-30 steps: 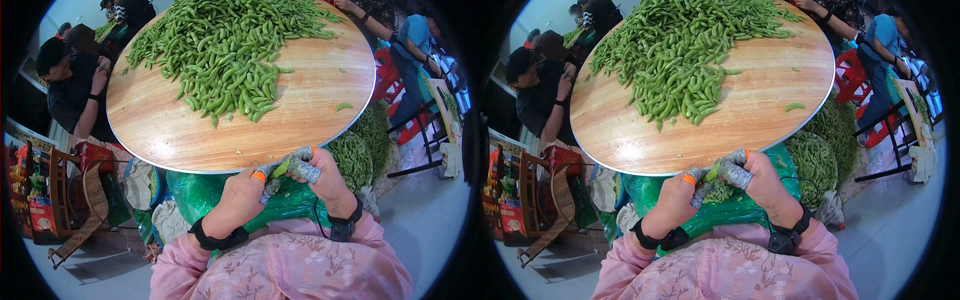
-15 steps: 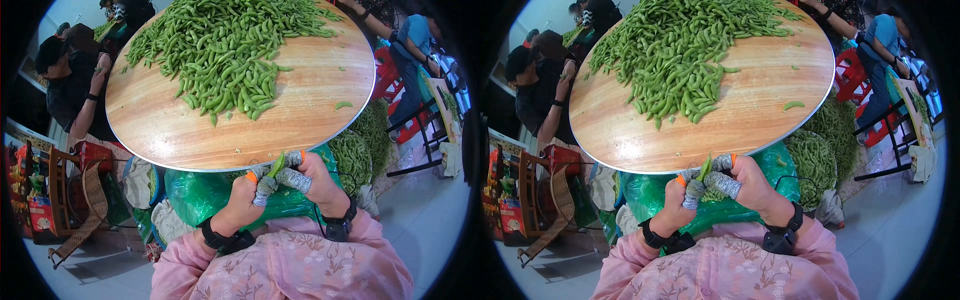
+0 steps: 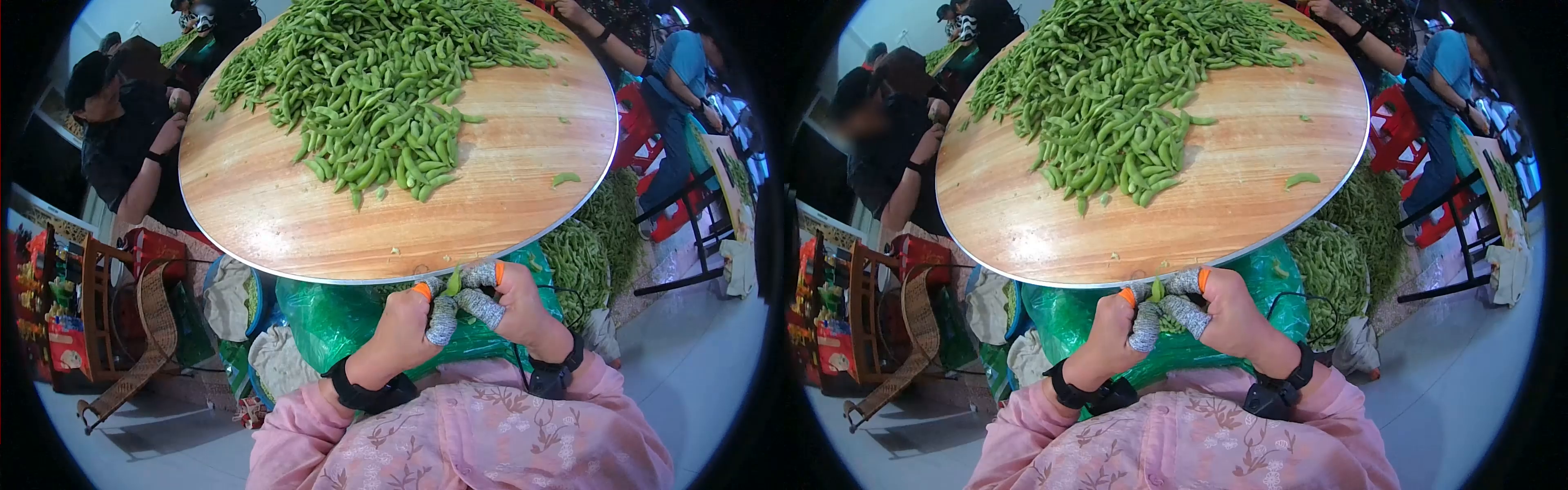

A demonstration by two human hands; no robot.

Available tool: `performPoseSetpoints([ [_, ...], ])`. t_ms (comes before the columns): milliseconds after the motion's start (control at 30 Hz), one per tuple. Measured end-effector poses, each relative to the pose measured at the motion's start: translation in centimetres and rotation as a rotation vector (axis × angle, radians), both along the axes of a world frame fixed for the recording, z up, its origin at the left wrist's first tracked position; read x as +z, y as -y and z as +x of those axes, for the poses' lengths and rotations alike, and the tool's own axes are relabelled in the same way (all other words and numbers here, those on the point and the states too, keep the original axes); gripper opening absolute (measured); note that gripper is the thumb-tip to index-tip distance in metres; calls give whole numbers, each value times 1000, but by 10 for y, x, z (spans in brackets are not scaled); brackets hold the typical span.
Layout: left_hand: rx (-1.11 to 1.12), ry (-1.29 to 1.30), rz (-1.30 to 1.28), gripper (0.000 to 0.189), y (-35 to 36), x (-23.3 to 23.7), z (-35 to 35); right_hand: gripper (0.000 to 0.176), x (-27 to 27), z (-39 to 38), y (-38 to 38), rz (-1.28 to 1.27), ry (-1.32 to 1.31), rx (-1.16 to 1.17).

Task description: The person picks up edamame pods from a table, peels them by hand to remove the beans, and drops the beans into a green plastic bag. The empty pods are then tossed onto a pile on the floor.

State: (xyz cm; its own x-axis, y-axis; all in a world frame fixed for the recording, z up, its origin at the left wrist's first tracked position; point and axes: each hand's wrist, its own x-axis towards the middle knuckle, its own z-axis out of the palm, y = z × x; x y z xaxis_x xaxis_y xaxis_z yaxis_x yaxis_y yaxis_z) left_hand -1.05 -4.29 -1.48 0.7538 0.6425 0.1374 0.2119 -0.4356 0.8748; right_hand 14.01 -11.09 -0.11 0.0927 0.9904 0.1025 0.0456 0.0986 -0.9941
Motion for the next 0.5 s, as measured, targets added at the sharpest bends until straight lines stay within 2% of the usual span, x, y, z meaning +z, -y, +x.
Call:
performPoseSetpoints([
  [33,4,-21,-27,16,1,1,1,7,1,2,0,89,175,-22],
  [167,32,-48,-54,15,2,1,7,18,2,5,4,14,184,37],
  [233,5,-39,-77,15,0,1,7,16,-8,4,6,-76,-50,23],
  [267,-24,-30,-101,16,-1,1,7,16,-9,6,6,-73,-50,23],
  [333,-87,-55,-117,17,-3,13,8,13,-9,10,6,-187,-260,-15],
  [367,-149,-82,-138,18,-3,17,9,13,-9,11,6,-182,-260,-16],
  [500,-170,8,-157,19,-6,1,7,10,-14,16,9,-126,-233,82],
])
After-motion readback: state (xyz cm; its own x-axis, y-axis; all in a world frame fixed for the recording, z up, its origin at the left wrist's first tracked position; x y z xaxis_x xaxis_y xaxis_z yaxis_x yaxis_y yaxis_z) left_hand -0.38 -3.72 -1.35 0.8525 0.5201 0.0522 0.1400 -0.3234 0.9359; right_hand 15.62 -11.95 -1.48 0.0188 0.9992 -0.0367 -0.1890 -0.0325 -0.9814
